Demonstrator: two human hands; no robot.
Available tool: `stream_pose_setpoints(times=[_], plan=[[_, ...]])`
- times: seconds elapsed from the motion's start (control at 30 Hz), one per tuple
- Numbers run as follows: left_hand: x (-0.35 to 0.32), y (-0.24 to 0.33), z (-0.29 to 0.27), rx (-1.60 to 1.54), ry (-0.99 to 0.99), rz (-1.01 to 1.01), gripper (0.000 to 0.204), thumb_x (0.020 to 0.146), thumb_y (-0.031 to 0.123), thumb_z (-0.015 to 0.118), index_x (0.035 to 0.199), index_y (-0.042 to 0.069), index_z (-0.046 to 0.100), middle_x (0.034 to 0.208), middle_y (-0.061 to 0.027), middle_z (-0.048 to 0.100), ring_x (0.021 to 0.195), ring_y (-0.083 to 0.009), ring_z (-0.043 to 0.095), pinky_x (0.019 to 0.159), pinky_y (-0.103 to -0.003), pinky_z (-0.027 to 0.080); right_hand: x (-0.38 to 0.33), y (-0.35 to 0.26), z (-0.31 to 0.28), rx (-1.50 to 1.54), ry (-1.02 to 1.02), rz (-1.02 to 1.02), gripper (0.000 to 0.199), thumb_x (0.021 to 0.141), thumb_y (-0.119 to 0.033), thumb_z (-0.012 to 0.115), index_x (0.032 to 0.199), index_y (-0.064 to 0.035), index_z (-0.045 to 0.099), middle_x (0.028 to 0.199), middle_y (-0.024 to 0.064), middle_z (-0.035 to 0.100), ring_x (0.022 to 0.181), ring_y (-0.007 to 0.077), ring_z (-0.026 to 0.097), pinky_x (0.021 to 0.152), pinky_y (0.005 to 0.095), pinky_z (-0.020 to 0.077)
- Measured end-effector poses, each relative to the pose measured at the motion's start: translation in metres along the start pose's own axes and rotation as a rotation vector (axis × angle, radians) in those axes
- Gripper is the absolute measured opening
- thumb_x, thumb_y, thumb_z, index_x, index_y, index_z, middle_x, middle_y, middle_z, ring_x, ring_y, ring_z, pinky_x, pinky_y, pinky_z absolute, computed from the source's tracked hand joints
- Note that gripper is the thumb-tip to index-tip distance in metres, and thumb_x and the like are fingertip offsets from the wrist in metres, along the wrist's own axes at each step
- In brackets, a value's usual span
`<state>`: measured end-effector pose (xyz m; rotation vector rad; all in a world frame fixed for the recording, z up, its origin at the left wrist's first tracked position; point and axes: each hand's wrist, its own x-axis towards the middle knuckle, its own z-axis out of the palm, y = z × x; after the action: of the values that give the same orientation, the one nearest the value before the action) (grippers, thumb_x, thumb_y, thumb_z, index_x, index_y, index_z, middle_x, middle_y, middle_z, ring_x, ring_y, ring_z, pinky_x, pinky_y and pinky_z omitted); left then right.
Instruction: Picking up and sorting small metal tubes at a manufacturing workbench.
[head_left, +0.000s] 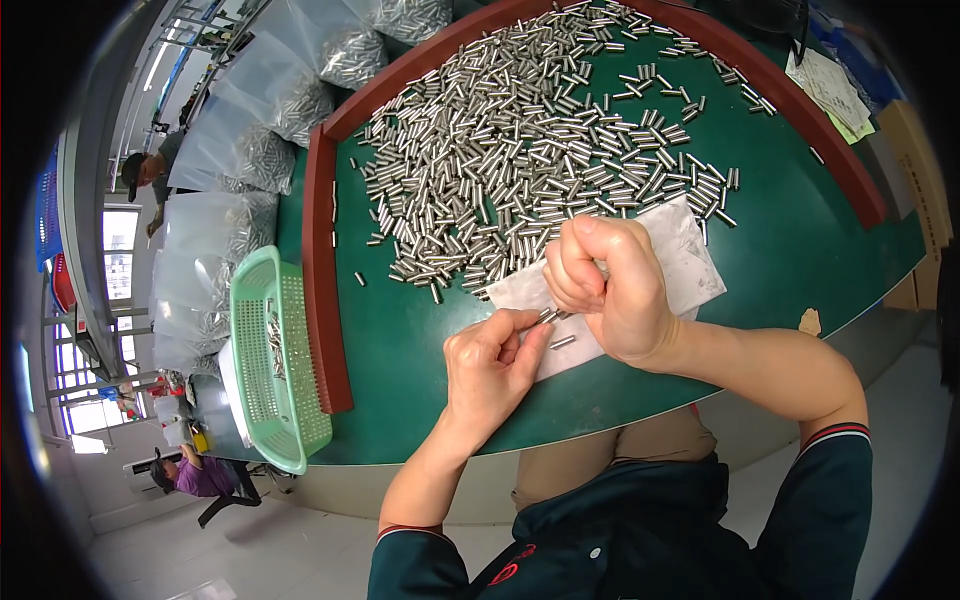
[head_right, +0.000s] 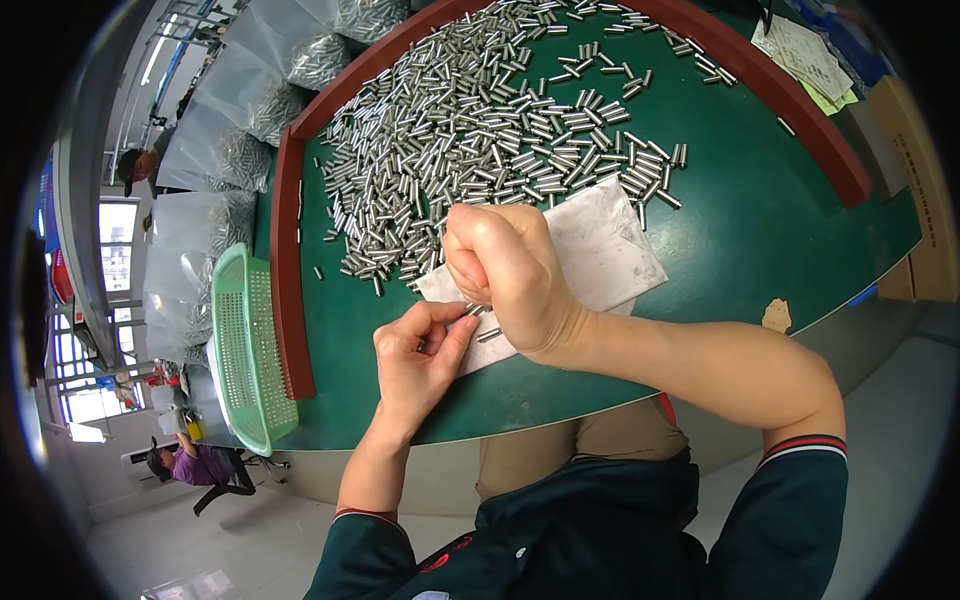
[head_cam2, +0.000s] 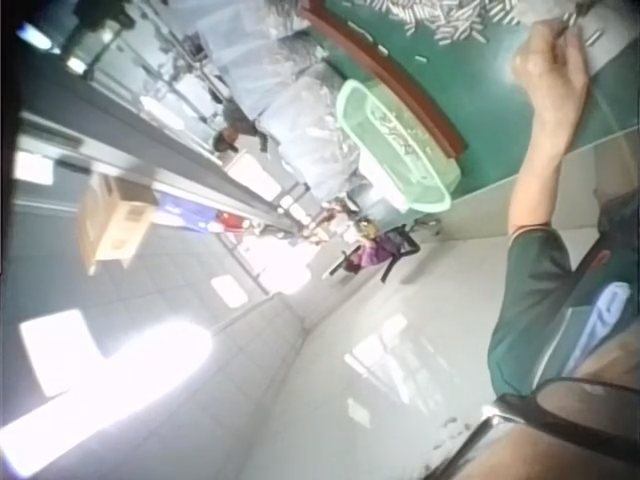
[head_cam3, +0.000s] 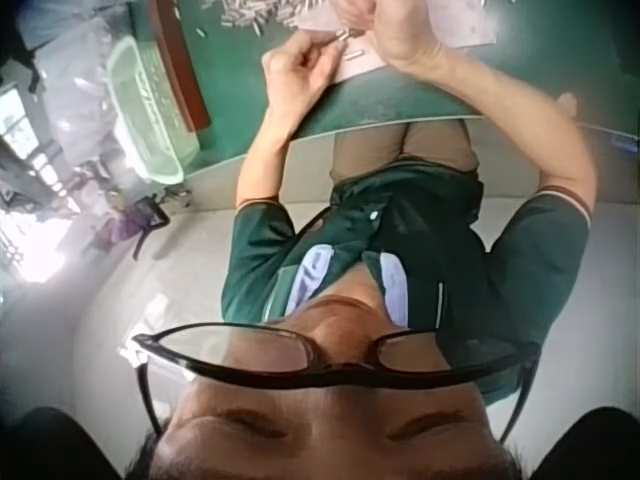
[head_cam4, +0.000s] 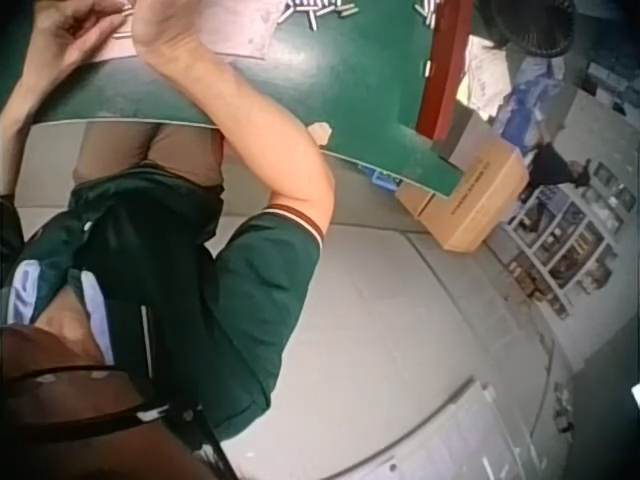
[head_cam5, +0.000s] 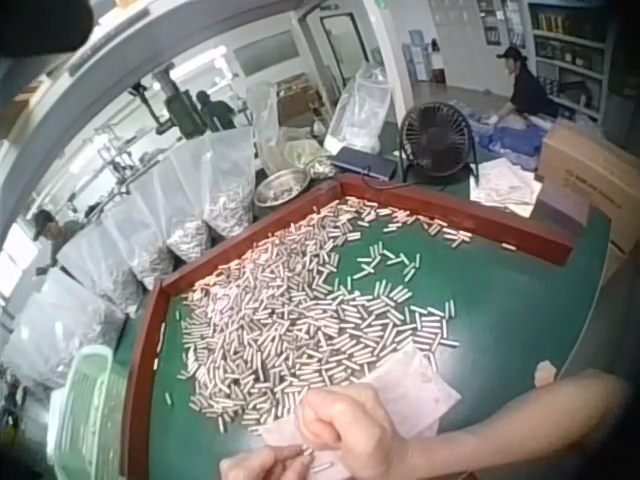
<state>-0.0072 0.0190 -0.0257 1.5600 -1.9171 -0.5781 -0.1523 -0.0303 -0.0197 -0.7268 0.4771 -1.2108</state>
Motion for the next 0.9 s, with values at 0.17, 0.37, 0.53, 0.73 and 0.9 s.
stream_pose_setpoints(times=[0.17, 0.37, 0.53, 0.73, 0.9], plan=[[0.0, 0.0, 0.0, 0.0, -0.009, -0.002, 0.011, 0.068, 0.006, 0.07, 0.074, 0.002, 0.062, 0.044, -0.0038, 0.041, 0.038, -0.0128, 0.04, 0.038, -0.026, 0.034, 0.002, -0.003, 0.0, 0.008, -0.032, 0.029, 0.038, 0.087, -0.022, 0.033, 0.051, -0.0101, 0.029, 0.044, -0.0007, 0.028, 0.04, 0.0078, 0.019, 0.039, 0.024, 0.0187], [-0.001, -0.002, -0.002, -0.013, -0.019, -0.028, 0.011, 0.068, 0.006, 0.07, 0.075, 0.001, 0.062, 0.045, -0.0043, 0.042, 0.038, -0.0129, 0.041, 0.039, -0.026, 0.034, 0.002, -0.001, 0.0, 0.022, -0.027, 0.048, 0.038, 0.087, -0.022, 0.033, 0.051, -0.0101, 0.029, 0.043, -0.0005, 0.028, 0.04, 0.0079, 0.019, 0.039, 0.0243, 0.0186], [0.0, -0.002, -0.001, -0.038, -0.02, -0.035, 0.011, 0.068, 0.005, 0.07, 0.076, 0.001, 0.063, 0.045, -0.0046, 0.043, 0.039, -0.0122, 0.04, 0.039, -0.025, 0.034, 0.0, -0.001, 0.002, -0.023, -0.018, 0.018, 0.038, 0.087, -0.022, 0.033, 0.051, -0.01, 0.029, 0.044, -0.0005, 0.028, 0.041, 0.0079, 0.02, 0.04, 0.0239, 0.019], [0.0, -0.001, -0.002, -0.056, -0.022, -0.034, 0.012, 0.069, 0.005, 0.07, 0.077, 0.0, 0.063, 0.045, -0.0051, 0.045, 0.039, -0.0114, 0.041, 0.04, -0.024, 0.035, -0.005, 0.003, 0.007, -0.133, -0.049, -0.07, 0.037, 0.085, -0.019, 0.035, 0.05, -0.0083, 0.029, 0.046, 0.0, 0.03, 0.043, 0.0081, 0.022, 0.043, 0.0235, 0.0206], [0.001, 0.0, -0.002, -0.059, -0.027, -0.031, 0.012, 0.069, 0.005, 0.07, 0.078, 0.0, 0.064, 0.045, -0.0051, 0.045, 0.039, -0.0111, 0.04, 0.039, -0.024, 0.034, -0.002, 0.007, 0.005, -0.187, -0.057, -0.097, 0.036, 0.084, -0.017, 0.035, 0.049, -0.0081, 0.029, 0.047, 0.0005, 0.031, 0.043, 0.0085, 0.024, 0.043, 0.0235, 0.0216]])
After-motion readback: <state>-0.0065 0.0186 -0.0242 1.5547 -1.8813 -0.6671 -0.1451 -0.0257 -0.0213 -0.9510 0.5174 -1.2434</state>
